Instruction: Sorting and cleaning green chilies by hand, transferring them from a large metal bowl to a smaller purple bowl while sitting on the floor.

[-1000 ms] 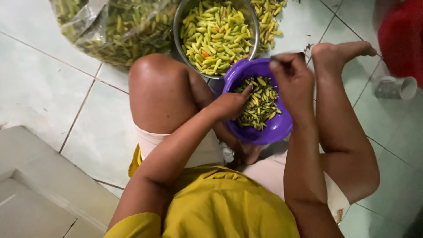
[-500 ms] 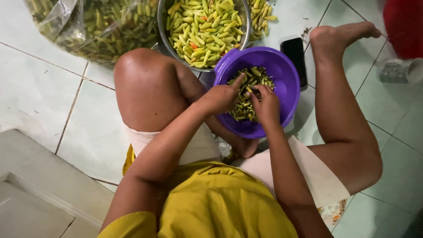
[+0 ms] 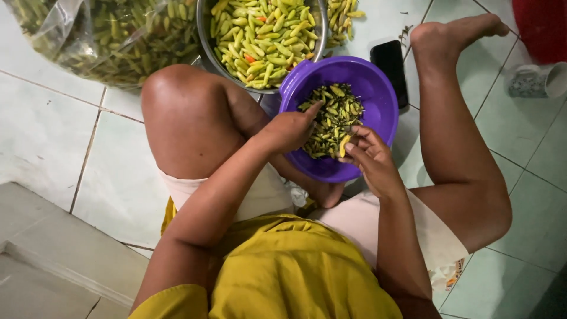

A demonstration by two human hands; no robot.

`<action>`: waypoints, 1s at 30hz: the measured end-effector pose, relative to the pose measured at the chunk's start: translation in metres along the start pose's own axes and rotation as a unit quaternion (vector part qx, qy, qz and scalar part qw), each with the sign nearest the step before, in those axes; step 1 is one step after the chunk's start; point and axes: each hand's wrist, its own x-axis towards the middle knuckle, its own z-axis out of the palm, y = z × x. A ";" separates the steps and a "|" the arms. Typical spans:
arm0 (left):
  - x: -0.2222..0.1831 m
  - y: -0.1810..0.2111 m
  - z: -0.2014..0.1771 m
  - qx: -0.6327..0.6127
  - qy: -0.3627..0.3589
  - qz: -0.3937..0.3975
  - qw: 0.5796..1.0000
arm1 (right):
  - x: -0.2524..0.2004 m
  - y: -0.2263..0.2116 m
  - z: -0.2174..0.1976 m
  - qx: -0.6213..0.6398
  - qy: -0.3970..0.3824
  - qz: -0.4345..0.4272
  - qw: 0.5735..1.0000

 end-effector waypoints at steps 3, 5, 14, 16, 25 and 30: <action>0.000 -0.004 0.004 -0.016 0.006 0.012 1.000 | 0.004 0.008 0.003 -0.016 0.015 -0.020 1.000; 0.000 0.000 -0.002 -0.024 -0.010 0.006 1.000 | 0.011 0.009 0.008 -0.026 0.027 -0.041 0.998; -0.006 0.013 -0.022 -0.100 -0.058 -0.032 0.993 | 0.046 0.017 0.043 -0.193 0.067 -0.181 0.962; -0.008 0.016 -0.027 -0.131 -0.049 -0.041 0.989 | 0.047 0.016 0.049 -0.208 0.061 -0.178 0.960; 0.005 -0.003 -0.001 -0.092 -0.070 -0.035 0.993 | 0.049 0.020 0.029 -0.149 0.022 -0.138 0.979; 0.004 0.002 -0.002 -0.037 -0.069 -0.016 0.997 | 0.048 0.021 0.025 0.013 -0.025 -0.008 1.000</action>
